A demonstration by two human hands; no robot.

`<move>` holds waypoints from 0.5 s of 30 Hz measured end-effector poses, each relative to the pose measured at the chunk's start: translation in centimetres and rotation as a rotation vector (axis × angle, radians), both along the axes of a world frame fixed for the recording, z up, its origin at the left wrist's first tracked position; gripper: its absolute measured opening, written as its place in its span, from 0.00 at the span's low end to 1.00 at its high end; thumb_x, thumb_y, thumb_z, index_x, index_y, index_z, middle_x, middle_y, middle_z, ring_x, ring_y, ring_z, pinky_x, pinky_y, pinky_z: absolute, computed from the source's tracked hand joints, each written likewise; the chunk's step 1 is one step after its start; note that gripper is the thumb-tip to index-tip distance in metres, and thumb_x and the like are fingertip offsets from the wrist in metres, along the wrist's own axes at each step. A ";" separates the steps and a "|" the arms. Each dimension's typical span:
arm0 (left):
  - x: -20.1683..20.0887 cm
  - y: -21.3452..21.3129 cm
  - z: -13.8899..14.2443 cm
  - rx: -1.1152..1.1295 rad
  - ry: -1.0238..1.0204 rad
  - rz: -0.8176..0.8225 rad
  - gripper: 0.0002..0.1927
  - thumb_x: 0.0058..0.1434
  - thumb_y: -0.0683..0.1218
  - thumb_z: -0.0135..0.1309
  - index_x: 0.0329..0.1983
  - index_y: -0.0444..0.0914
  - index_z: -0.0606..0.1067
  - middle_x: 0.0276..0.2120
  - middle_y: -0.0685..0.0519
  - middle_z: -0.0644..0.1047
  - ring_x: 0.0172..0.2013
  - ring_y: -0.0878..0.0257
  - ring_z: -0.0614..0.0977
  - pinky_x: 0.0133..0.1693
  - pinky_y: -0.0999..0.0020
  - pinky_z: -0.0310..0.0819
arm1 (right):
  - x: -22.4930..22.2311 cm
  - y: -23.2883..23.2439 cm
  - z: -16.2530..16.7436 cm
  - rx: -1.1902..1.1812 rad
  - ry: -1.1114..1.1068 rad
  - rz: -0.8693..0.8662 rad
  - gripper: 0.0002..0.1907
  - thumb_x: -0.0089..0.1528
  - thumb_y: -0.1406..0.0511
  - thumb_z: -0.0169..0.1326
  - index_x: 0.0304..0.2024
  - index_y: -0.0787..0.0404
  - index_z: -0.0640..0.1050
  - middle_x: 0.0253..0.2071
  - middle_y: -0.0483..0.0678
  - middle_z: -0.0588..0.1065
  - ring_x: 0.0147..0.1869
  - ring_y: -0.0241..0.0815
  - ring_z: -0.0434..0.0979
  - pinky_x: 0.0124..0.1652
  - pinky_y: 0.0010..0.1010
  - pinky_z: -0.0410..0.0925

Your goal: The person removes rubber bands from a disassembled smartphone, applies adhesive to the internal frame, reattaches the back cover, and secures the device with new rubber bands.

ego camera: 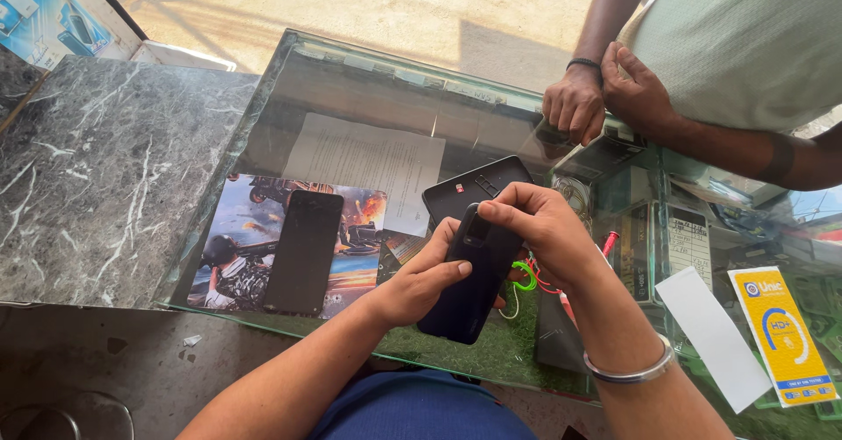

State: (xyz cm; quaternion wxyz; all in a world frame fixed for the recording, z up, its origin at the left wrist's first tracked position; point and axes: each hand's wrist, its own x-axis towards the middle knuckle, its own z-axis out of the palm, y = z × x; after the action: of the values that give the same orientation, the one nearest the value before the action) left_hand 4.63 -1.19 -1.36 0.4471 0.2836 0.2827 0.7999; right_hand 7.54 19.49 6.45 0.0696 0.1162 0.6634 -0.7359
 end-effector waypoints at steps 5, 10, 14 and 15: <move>0.1 0.2 0.0 -0.062 0.028 -0.023 0.19 0.74 0.42 0.42 0.63 0.35 0.54 0.60 0.39 0.69 0.60 0.51 0.77 0.58 0.52 0.79 | -0.4 -0.3 -0.9 0.260 0.024 -0.030 0.19 0.58 0.59 0.69 0.27 0.63 0.75 0.23 0.41 0.74 0.26 0.27 0.69 0.25 0.21 0.61; -0.2 -0.1 0.1 -0.109 0.028 0.005 0.26 0.73 0.43 0.42 0.71 0.40 0.51 0.58 0.35 0.70 0.52 0.46 0.80 0.54 0.54 0.78 | -0.6 -0.2 -1.1 0.556 0.105 -0.080 0.16 0.53 0.58 0.70 0.29 0.63 0.80 0.25 0.43 0.80 0.29 0.29 0.78 0.29 0.21 0.69; -0.3 -0.2 0.7 -0.026 -0.046 -0.035 0.24 0.74 0.42 0.44 0.68 0.36 0.53 0.62 0.29 0.68 0.56 0.43 0.78 0.57 0.47 0.78 | -0.4 0.2 -0.9 0.183 0.021 -0.069 0.13 0.58 0.62 0.67 0.34 0.66 0.81 0.29 0.47 0.80 0.31 0.34 0.78 0.30 0.27 0.71; -0.2 -0.1 1.0 -0.027 -0.086 -0.027 0.24 0.72 0.42 0.44 0.68 0.36 0.53 0.63 0.30 0.67 0.58 0.43 0.77 0.57 0.45 0.78 | -0.3 0.4 -0.9 -0.022 -0.045 -0.054 0.12 0.60 0.63 0.65 0.36 0.67 0.81 0.30 0.48 0.79 0.31 0.36 0.78 0.30 0.29 0.71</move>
State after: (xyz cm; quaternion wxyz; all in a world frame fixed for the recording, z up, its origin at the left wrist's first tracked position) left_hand 4.42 -1.33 -0.38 0.4733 0.2467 0.2701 0.8014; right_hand 7.25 19.87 5.59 0.0657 0.1497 0.6501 -0.7420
